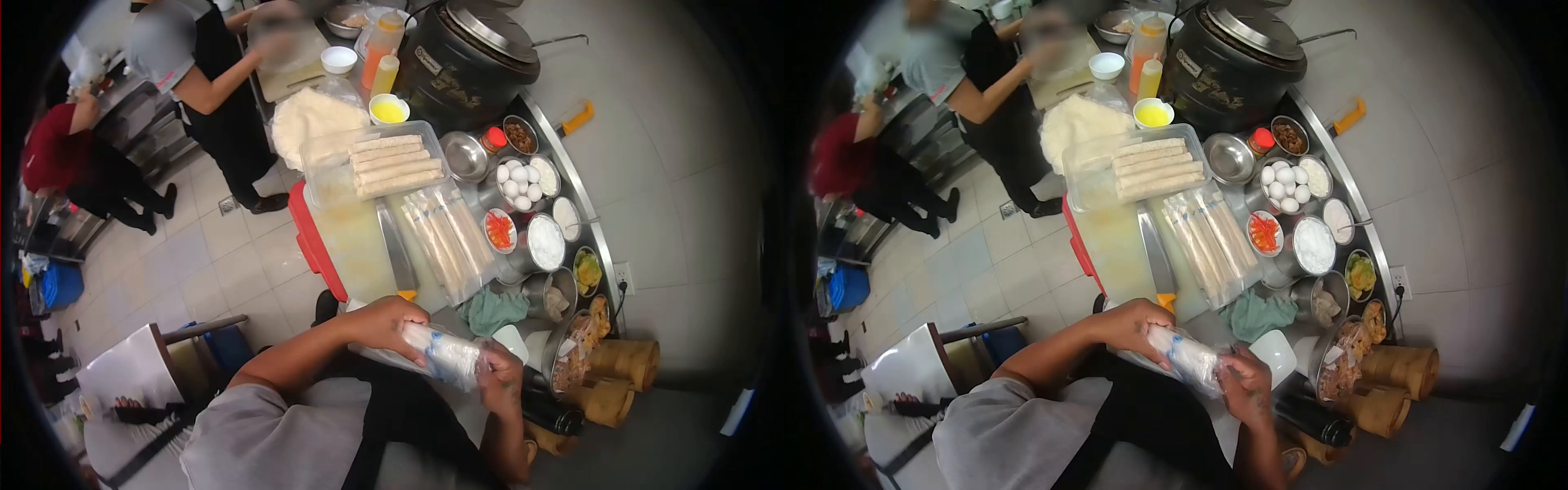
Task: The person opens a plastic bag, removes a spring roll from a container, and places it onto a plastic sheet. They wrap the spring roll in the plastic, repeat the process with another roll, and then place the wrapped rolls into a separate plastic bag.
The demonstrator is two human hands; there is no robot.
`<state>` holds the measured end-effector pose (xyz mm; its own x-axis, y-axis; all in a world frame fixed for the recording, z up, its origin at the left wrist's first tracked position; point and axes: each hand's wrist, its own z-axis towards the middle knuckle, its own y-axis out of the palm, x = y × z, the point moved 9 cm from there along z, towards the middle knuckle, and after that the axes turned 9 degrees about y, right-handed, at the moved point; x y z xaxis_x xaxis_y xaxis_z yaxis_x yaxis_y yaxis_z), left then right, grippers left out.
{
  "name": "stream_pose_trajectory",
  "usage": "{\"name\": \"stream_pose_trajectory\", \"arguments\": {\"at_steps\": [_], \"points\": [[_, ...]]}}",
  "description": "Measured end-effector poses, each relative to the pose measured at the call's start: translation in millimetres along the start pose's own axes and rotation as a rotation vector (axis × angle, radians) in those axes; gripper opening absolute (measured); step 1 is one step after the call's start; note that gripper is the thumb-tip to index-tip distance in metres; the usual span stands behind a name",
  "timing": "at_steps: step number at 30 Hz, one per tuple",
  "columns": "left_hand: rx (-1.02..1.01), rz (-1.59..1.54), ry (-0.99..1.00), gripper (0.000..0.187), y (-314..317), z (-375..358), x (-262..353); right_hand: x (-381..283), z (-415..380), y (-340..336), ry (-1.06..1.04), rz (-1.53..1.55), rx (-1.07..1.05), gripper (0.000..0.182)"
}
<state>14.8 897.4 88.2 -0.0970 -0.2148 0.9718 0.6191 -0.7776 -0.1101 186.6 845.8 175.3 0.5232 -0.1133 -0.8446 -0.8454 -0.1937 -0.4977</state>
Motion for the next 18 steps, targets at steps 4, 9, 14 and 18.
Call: {"name": "stream_pose_trajectory", "arguments": {"at_steps": [4,9,14,18], "points": [[-0.005,-0.171,0.038,0.044,-34,4,-8,-20,34,2,0.111,0.107,0.086,0.01],[-0.065,-0.105,0.144,0.044,-76,12,17,-50,55,9,0.073,0.369,0.137,0.009],[-0.13,-0.052,0.168,0.043,-90,17,16,-61,66,16,0.059,0.163,0.002,0.006],[-0.117,0.094,0.228,0.038,-96,22,29,-67,76,34,-0.124,0.025,-0.106,0.026]]}}
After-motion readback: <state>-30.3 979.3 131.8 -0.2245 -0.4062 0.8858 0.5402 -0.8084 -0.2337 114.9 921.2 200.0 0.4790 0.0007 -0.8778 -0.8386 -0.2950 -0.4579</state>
